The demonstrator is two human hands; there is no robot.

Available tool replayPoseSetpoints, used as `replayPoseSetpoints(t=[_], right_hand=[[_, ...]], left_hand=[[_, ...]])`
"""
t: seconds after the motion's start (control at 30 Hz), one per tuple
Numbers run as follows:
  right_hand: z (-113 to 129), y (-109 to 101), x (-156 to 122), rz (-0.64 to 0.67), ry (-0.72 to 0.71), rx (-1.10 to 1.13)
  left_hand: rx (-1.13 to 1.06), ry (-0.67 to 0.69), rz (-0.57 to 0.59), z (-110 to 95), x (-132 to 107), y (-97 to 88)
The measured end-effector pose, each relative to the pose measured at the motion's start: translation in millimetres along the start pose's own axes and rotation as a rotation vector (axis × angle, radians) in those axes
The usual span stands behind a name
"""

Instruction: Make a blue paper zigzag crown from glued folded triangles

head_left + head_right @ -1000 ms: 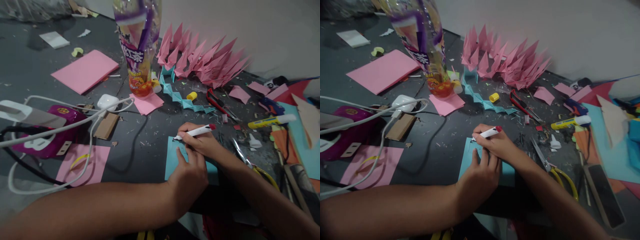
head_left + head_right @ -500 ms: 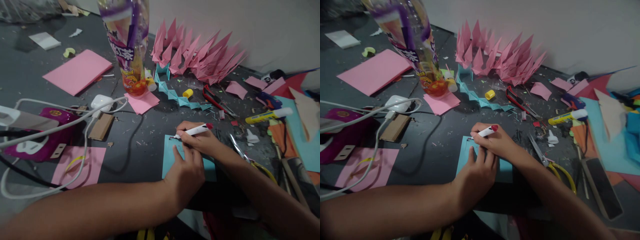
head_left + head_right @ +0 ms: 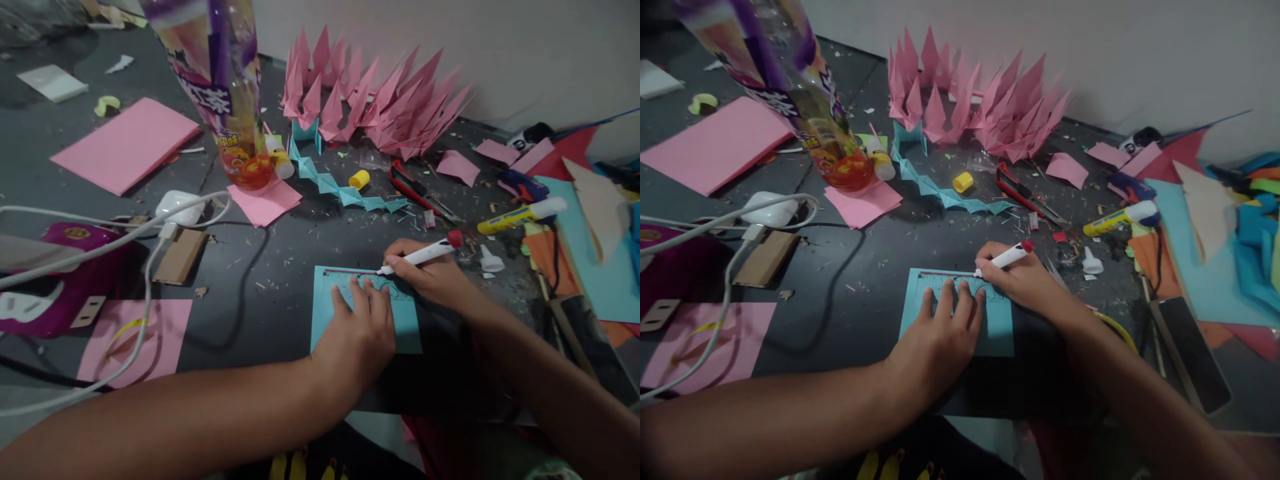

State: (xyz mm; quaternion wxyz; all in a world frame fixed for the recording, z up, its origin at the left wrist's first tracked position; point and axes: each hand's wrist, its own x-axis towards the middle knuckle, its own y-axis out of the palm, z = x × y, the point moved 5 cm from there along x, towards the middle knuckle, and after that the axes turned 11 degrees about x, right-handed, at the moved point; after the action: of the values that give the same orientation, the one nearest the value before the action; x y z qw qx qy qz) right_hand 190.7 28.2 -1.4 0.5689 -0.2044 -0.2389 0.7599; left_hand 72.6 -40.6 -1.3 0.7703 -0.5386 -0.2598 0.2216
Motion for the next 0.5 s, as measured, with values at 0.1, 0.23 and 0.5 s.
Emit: replayPoseSetpoints(t=[0.1, 0.23, 0.5], right_hand=[[-5.2, -5.6, -5.5, -0.017, 0.003, -0.021], [-9.1, -10.4, -10.1, -0.039, 0.013, -0.023], [-12.6, -12.4, -13.3, -0.063, 0.021, -0.003]], left_hand=[[0.006, 0.011, -0.001, 0.8, -0.5, -1.0], [0.024, 0.032, 0.017, 0.6, -1.3, -1.0], [0.044, 0.018, -0.013, 1.2, 0.3, -2.0]])
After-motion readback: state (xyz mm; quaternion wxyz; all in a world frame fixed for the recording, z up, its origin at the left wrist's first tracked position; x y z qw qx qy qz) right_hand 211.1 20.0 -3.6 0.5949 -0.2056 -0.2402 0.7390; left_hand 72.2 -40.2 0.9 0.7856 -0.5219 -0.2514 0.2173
